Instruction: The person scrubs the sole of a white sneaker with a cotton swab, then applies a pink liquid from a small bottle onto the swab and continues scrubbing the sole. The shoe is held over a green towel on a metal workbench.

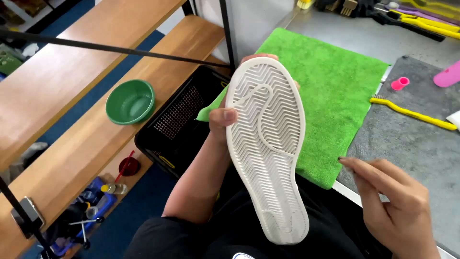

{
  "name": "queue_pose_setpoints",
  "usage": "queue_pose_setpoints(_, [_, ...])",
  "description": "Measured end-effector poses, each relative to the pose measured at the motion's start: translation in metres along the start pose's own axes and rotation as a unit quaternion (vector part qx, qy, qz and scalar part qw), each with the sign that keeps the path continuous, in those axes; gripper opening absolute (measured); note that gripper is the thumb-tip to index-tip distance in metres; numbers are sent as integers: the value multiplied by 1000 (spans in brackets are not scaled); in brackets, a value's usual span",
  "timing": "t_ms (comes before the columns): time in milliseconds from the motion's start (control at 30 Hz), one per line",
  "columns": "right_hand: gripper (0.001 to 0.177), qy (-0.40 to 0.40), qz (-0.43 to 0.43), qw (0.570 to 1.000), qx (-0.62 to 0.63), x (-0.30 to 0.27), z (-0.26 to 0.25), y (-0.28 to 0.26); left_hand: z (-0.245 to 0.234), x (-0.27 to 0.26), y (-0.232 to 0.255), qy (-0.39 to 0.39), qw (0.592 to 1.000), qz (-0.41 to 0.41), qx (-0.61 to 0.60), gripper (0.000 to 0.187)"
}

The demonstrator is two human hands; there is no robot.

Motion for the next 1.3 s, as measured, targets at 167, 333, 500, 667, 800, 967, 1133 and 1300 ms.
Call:
queue_pose_setpoints(167, [18, 5, 50, 996, -70, -19, 7, 26, -1, -6, 5, 17, 1000, 19, 16, 81])
queue_pose_setpoints(333, [5, 43, 47, 992, -109, -29, 12, 37, -7, -9, 10, 21, 999, 17, 28, 84])
queue_pose_setpoints(500, [6, 34, 17, 994, -103, -21, 17, 26, -7, -9, 12, 32, 999, 15, 19, 84])
queue_pose_setpoints(667, [9, 6, 11, 987, -161, -19, 19, 22, -39, -27, -2, 28, 999, 24, -29, 74])
queue_pose_setpoints(800, [10, -9, 8, 982, -189, -21, 22, 25, -68, -37, -11, 35, 995, 10, -89, 65])
queue_pose_setpoints(967, [12, 1, 9, 983, -185, -29, 29, 31, -84, -50, -14, 32, 983, -66, -169, 75])
queue_pose_setpoints(1133, [12, 36, 19, 986, -163, -20, 31, 30, -88, -50, -12, 71, 964, -101, -237, 82])
queue_pose_setpoints(1300, [9, 28, 32, 988, -146, -17, 37, 32, -45, -23, 1, 76, 985, -86, -127, 80])
Point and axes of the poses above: each hand's wrist, its own x-axis towards the middle knuckle, its own z-axis out of the palm, y = z × x, the point moved 4 cm from there along x, towards the middle knuckle, and after that the axes turned 7 degrees about -z, right-handed, at the moved point
